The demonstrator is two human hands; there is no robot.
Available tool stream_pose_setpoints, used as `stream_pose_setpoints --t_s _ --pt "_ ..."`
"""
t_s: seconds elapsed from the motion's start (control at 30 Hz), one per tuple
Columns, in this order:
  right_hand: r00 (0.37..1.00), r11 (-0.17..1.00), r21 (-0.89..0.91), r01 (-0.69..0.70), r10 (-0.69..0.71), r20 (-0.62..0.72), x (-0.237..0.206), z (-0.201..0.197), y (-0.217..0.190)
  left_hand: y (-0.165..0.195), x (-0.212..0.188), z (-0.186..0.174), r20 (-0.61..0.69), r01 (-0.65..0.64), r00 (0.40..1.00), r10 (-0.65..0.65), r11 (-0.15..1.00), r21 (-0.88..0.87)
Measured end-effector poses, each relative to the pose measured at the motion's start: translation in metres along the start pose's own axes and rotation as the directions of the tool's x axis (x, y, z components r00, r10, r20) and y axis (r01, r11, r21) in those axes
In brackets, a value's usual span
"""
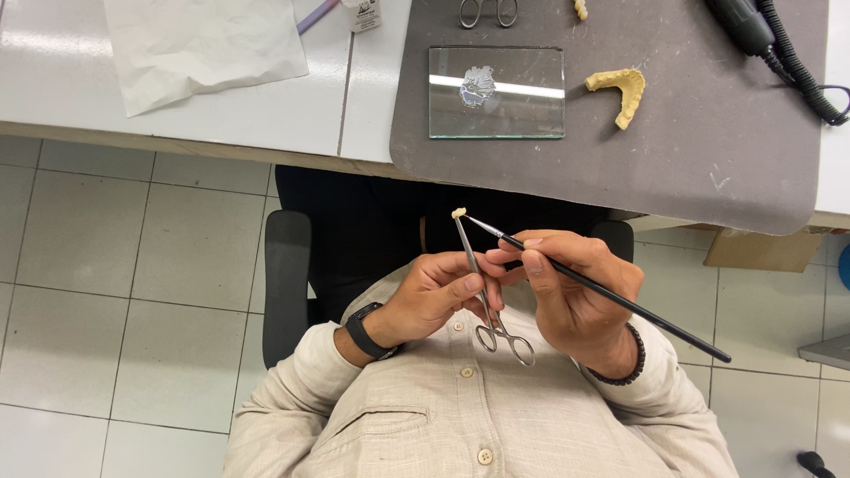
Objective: The person holds a denture tooth with forceps in one hand and uses a fine brush in the other to apply and shape porcelain slurry on the tooth, dipping the brush on a glass slab as needed. They occasionally reposition the tooth and work over a bench mat with a partial denture and rotary tool nearby.
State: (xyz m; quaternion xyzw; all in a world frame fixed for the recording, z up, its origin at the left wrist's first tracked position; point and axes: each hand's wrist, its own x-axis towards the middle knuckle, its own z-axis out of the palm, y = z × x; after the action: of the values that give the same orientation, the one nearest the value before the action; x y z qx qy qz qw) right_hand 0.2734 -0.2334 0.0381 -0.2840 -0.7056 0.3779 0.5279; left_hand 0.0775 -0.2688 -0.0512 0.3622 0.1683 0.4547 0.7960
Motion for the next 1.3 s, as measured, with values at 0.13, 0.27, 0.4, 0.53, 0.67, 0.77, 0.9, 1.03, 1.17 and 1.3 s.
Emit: stream_pose_setpoints --t_s 0.13,0.27,0.4,0.53,0.67,0.77,0.9,1.03,1.17,1.3 --pt "1.000 1.000 -0.013 0.004 -0.004 -0.008 -0.001 0.000 0.000 -0.001 0.000 0.000 0.001 0.002 1.000 -0.002 1.000 -0.004" --pt "1.000 1.000 -0.019 0.008 -0.008 -0.017 -0.001 0.000 0.001 -0.001 0.000 -0.001 0.004 0.007 1.000 -0.007 1.000 -0.008" --pt "1.000 1.000 0.004 0.008 -0.008 -0.001 -0.002 -0.001 0.002 -0.001 0.000 -0.001 0.000 0.008 1.000 -0.008 1.000 -0.003" --pt "1.000 1.000 -0.013 0.009 -0.009 -0.008 -0.002 -0.001 0.003 -0.003 -0.001 -0.002 0.009 0.009 1.000 -0.009 1.000 -0.008" --pt "1.000 1.000 -0.027 0.007 -0.007 0.000 -0.002 -0.001 0.003 -0.003 -0.001 -0.002 0.003 0.009 1.000 -0.009 1.000 -0.007" --pt "1.000 1.000 -0.018 0.001 -0.001 -0.006 -0.002 -0.001 0.003 -0.003 -0.001 -0.002 -0.001 0.016 1.000 -0.016 1.000 -0.012" --pt "0.998 1.000 -0.002 0.020 -0.020 -0.057 -0.002 -0.006 0.006 -0.005 -0.001 -0.003 0.023 0.016 1.000 -0.015 0.998 -0.058" --pt "0.987 0.987 -0.146 0.070 -0.090 -0.136 0.001 -0.033 0.008 -0.003 -0.001 -0.005 0.110 0.032 0.994 -0.019 0.992 -0.122" --pt "0.966 0.960 -0.266 0.084 -0.144 -0.213 0.001 -0.053 0.009 0.001 -0.004 -0.002 0.278 0.119 0.955 -0.101 0.992 -0.048" --pt "0.979 0.834 -0.545 0.087 -0.173 -0.109 -0.002 -0.060 0.008 0.005 -0.006 0.001 0.386 0.170 0.908 -0.163 0.985 0.018"
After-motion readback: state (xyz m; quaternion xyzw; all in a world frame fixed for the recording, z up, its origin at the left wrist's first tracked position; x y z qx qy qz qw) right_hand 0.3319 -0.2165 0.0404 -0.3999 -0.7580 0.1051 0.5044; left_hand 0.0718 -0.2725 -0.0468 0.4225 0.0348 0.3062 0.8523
